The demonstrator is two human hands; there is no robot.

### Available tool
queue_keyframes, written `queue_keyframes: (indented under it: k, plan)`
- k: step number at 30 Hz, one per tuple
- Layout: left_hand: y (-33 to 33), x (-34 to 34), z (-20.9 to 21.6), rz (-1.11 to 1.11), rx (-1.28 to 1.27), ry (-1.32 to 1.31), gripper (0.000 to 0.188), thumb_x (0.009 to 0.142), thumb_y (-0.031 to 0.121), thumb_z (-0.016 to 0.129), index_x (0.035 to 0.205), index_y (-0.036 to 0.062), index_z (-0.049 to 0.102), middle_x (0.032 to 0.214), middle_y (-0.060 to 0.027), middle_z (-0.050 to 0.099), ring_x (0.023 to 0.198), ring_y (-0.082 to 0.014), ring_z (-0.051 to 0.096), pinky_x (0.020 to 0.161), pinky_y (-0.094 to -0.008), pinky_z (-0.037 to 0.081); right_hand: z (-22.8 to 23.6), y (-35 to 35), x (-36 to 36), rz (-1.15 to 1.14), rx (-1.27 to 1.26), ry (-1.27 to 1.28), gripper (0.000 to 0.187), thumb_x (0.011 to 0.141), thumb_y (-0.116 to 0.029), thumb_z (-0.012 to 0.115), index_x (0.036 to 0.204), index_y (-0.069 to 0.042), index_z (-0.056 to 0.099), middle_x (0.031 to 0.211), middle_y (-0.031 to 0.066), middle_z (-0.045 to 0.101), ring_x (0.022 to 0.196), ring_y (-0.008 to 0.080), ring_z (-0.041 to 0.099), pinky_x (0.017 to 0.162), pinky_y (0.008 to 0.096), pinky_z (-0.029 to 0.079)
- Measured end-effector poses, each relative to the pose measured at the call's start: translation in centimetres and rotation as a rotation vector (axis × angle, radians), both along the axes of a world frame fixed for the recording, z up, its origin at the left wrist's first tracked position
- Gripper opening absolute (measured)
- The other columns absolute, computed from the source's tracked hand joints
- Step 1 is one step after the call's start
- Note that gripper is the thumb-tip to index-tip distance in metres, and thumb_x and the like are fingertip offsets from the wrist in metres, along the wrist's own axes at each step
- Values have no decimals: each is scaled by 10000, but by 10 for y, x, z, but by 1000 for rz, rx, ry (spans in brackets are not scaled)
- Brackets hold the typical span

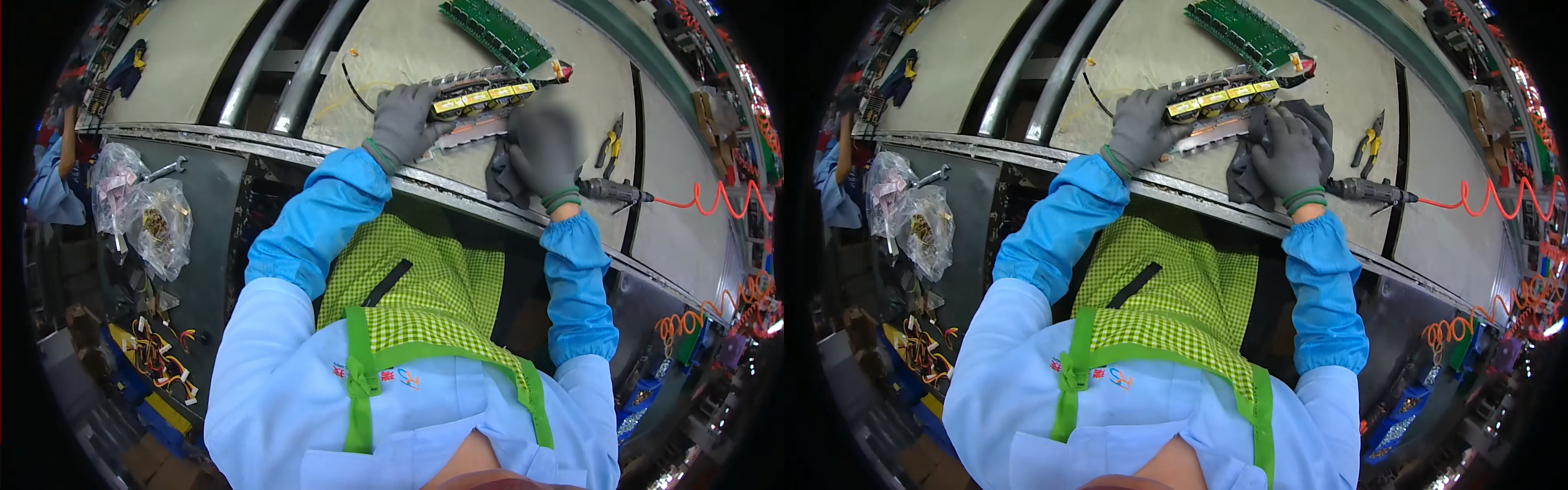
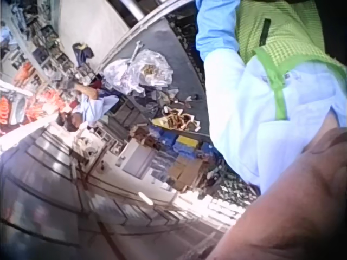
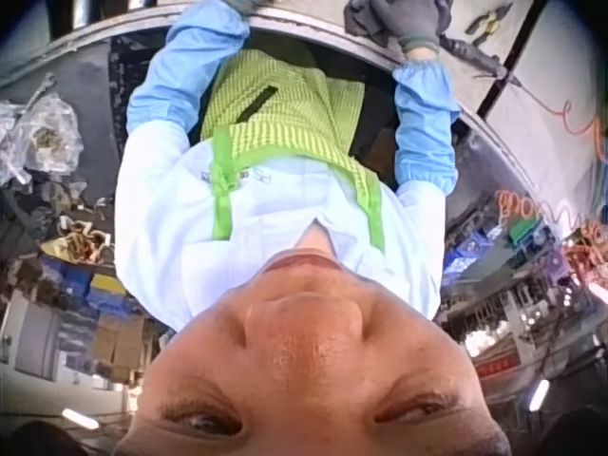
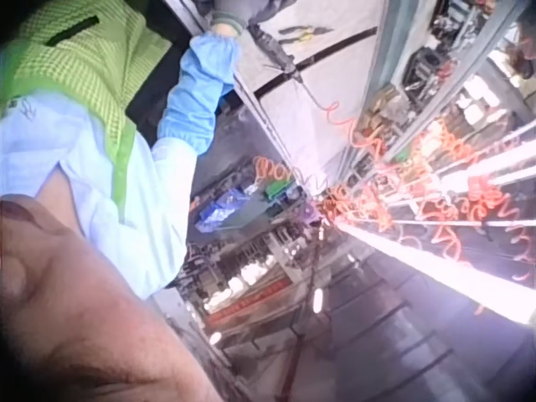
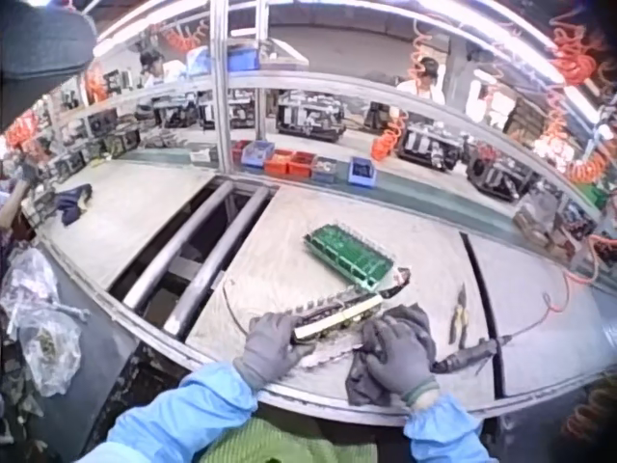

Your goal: The person picks up a green circuit board and wipes it with a black cloth. They then pick up a yellow component with wires and wipe it with the same cloth. The person continues to wipe the green circuit board and other components on the workbench.

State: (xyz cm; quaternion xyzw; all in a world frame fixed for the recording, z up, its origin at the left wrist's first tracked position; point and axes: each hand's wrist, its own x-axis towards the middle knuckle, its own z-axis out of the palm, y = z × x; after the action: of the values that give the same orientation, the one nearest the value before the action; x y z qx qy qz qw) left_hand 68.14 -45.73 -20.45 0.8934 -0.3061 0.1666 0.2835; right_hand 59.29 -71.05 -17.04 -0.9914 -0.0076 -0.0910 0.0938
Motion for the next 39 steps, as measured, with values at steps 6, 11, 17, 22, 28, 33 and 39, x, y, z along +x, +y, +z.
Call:
queue_keyframes:
  k: [6, 11, 17, 22, 28, 33, 39]
  plan:
    - [11, 4, 40, 52, 190, 137, 686, 714, 459, 762, 1231, 69, 535, 1070, -153, 619, 988, -326, 597, 854, -446, 460, 41, -24, -26, -41, 203, -315, 559, 780, -121, 633, 1315, -53, 485, 1227, 188, 564, 1116, 355, 564, 979, 427, 442]
    - [-46, -8, 87, -262, 40, 26, 485, 816, 355, 679, 1191, 75, 553, 1081, -161, 615, 993, -328, 604, 842, -427, 486, 43, -79, -48, -176, 692, -366, 546, 815, -114, 636, 1324, 7, 481, 1196, 153, 592, 1087, 228, 575, 940, 345, 452]
    - [-184, 12, 66, -469, 440, 217, 244, 857, 168, 561, 1052, 92, 685, 1026, -147, 681, 975, -329, 654, 802, -429, 524, 0, -107, -46, -280, 671, -286, 591, 809, -182, 674, 1334, 5, 478, 1215, 173, 596, 1103, 245, 583, 945, 334, 453]
    - [-245, 17, 32, -258, 507, 298, 215, 841, 181, 593, 982, 138, 749, 1050, -104, 706, 1022, -271, 665, 785, -437, 539, -5, -95, -44, -325, 551, -283, 633, 777, -238, 704, 1314, 18, 489, 1242, 217, 579, 1148, 320, 568, 985, 369, 433]
    - [-273, 23, 11, -179, 520, 389, 253, 833, 255, 630, 1033, 133, 725, 1048, -83, 705, 998, -246, 662, 760, -430, 516, -19, -99, -41, -275, 542, -347, 606, 762, -216, 696, 1289, 14, 508, 1227, 228, 576, 1142, 351, 562, 979, 387, 431]
    - [-270, 24, 9, -123, 343, 436, 264, 827, 267, 623, 1017, 119, 731, 1044, -106, 705, 984, -260, 672, 811, -410, 526, -17, -88, -40, -255, 461, -398, 569, 762, -199, 685, 1264, 14, 522, 1193, 223, 595, 1121, 351, 573, 967, 398, 436]
    - [-265, 17, 16, -170, 448, 471, 303, 783, 291, 651, 1035, 142, 728, 1071, -90, 701, 999, -242, 668, 785, -403, 534, -20, -91, -45, -229, 479, -402, 576, 767, -182, 677, 1280, 21, 510, 1245, 218, 569, 1175, 335, 539, 1009, 382, 401]
